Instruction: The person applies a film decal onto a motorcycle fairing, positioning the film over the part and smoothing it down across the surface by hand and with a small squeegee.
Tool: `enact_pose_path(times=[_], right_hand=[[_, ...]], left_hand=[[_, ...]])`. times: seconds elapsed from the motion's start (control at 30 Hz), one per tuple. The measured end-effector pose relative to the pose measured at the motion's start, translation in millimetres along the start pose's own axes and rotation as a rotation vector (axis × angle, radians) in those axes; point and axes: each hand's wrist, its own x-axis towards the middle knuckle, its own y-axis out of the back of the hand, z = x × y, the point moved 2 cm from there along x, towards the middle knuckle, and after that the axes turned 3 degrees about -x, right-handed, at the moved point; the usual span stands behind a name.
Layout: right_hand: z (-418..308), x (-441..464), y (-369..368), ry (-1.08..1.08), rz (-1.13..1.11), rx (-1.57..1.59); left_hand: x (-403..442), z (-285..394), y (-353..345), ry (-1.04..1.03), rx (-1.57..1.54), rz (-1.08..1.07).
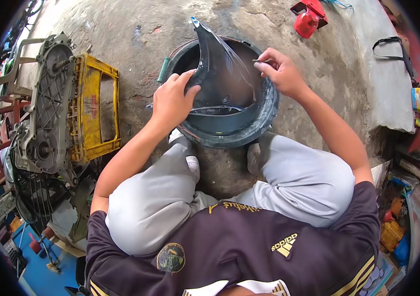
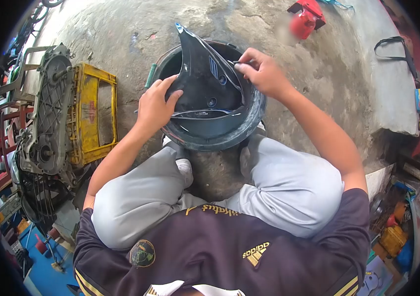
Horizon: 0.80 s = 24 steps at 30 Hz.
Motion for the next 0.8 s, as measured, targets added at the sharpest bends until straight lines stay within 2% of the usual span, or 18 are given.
enact_pose_path(times=[0.07,0.13,0.17,0.27,0.33,0.4,0.6,0.67,0.8], right_hand=[[-8,-10,-7,-0.011,-0.012,0.018],[-8,-14,-8,0.029,-0.020,0.020],[-7,-14,-5,0.028,-0.017,0.020],[-5,-11,6,0.098,0.033,0.098],[-6,-10,15,0.085,0.073,0.089],[-3,-10,19,0.087,0.102,0.091],[6,-11,27,0.070,0.132,0.130],[7,-12,28,0.027,0.113,0.118],[14,-14,31,-0.061,0.105,0.128]], left_hand=[[2,1,-2,-0.046,0.021,0.020],[8,4,4,-0.157,-0.076,0.137],[8,5,7,-0.087,-0.086,0.097],[9,-1,12,-0.122,-0.126,0.185],[7,-5,13,-0.075,-0.147,0.159],[1,-9,10,0.069,-0.238,0.120],[-3,-17,2,0.105,-0.361,0.154],[-4,-18,1,0.062,-0.330,0.181],[-5,-21,-5,0.103,-0.449,0.165]])
